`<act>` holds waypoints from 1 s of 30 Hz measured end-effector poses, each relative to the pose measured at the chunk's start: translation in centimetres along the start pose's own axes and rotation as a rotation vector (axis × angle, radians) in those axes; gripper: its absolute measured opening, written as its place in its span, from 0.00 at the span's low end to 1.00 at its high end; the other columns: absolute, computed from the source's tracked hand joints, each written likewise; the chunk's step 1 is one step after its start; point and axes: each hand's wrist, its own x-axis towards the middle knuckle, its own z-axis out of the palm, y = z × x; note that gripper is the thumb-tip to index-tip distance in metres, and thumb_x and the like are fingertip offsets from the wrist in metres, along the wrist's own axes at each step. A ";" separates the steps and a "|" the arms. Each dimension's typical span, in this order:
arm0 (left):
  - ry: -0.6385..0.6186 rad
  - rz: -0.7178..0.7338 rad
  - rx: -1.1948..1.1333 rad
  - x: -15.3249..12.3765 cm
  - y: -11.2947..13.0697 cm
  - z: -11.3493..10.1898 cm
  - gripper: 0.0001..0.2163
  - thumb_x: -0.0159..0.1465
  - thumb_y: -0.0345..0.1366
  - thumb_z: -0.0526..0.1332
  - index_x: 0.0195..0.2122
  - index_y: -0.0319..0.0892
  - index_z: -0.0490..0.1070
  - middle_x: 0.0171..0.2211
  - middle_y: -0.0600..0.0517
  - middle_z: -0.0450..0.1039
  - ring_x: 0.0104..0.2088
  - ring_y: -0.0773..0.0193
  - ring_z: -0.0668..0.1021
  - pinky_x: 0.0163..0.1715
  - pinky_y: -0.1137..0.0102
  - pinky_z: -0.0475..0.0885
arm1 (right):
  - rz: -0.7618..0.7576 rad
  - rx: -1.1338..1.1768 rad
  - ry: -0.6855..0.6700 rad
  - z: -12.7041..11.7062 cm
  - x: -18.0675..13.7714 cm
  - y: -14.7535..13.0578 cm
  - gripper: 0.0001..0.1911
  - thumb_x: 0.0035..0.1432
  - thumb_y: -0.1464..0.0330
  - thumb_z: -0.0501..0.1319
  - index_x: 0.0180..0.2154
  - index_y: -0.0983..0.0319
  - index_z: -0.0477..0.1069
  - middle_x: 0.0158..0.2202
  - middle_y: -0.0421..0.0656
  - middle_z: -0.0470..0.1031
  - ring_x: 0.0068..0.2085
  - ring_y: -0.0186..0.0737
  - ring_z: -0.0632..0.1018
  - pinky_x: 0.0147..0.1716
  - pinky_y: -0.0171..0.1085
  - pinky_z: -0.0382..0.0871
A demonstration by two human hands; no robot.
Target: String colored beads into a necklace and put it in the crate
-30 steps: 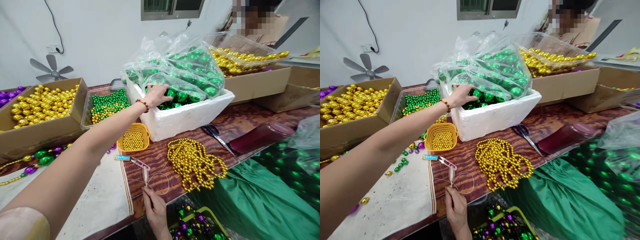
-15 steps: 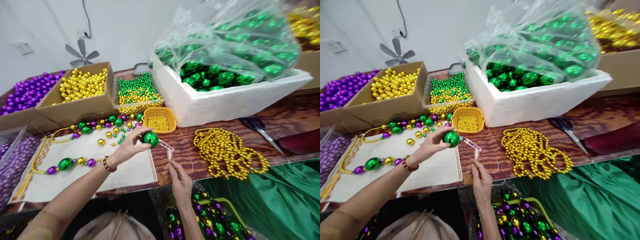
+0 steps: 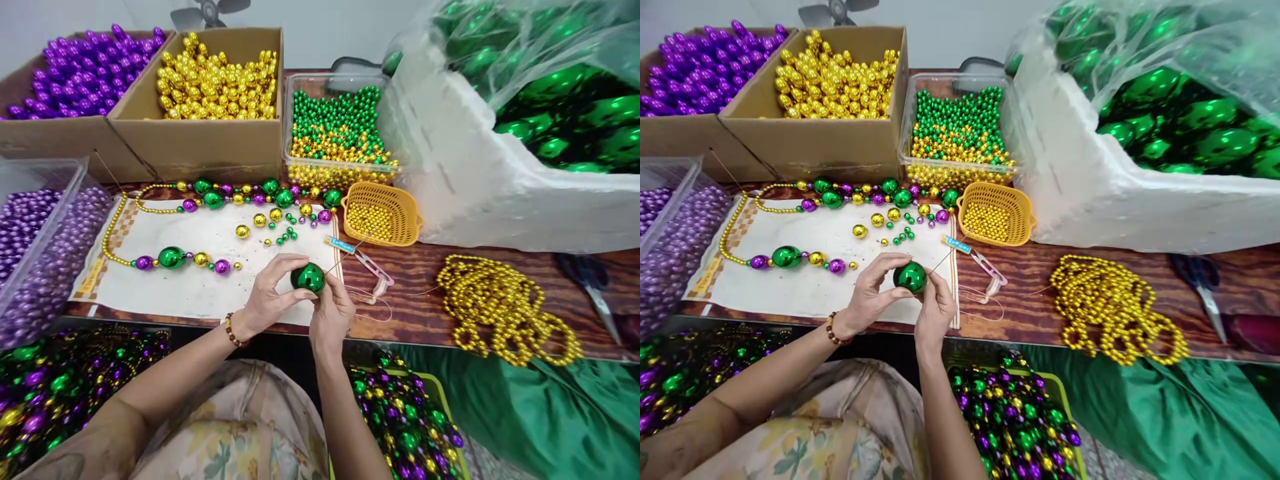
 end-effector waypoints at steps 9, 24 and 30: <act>0.011 -0.150 -0.131 -2.0 -1.2 -0.2 0.24 0.65 0.38 0.66 0.62 0.49 0.67 0.58 0.43 0.71 0.56 0.57 0.76 0.55 0.62 0.75 | 0.031 -0.019 0.067 0.8 -0.5 0.7 0.17 0.57 0.60 0.66 0.45 0.63 0.78 0.45 0.48 0.80 0.43 0.42 0.80 0.38 0.38 0.78; 0.044 -0.017 0.013 -1.4 -2.2 0.9 0.24 0.62 0.40 0.68 0.60 0.50 0.70 0.55 0.43 0.71 0.56 0.54 0.74 0.56 0.58 0.73 | 0.040 0.000 0.057 -0.4 -0.2 1.3 0.18 0.56 0.61 0.68 0.46 0.63 0.76 0.42 0.48 0.82 0.41 0.43 0.82 0.37 0.40 0.80; 0.059 -0.008 -0.073 0.2 -2.0 -1.8 0.22 0.61 0.37 0.70 0.56 0.50 0.74 0.55 0.45 0.71 0.57 0.55 0.73 0.58 0.58 0.71 | 0.005 -0.166 -0.122 -3.1 -1.1 0.2 0.13 0.59 0.61 0.67 0.39 0.65 0.78 0.34 0.48 0.82 0.30 0.42 0.83 0.27 0.38 0.80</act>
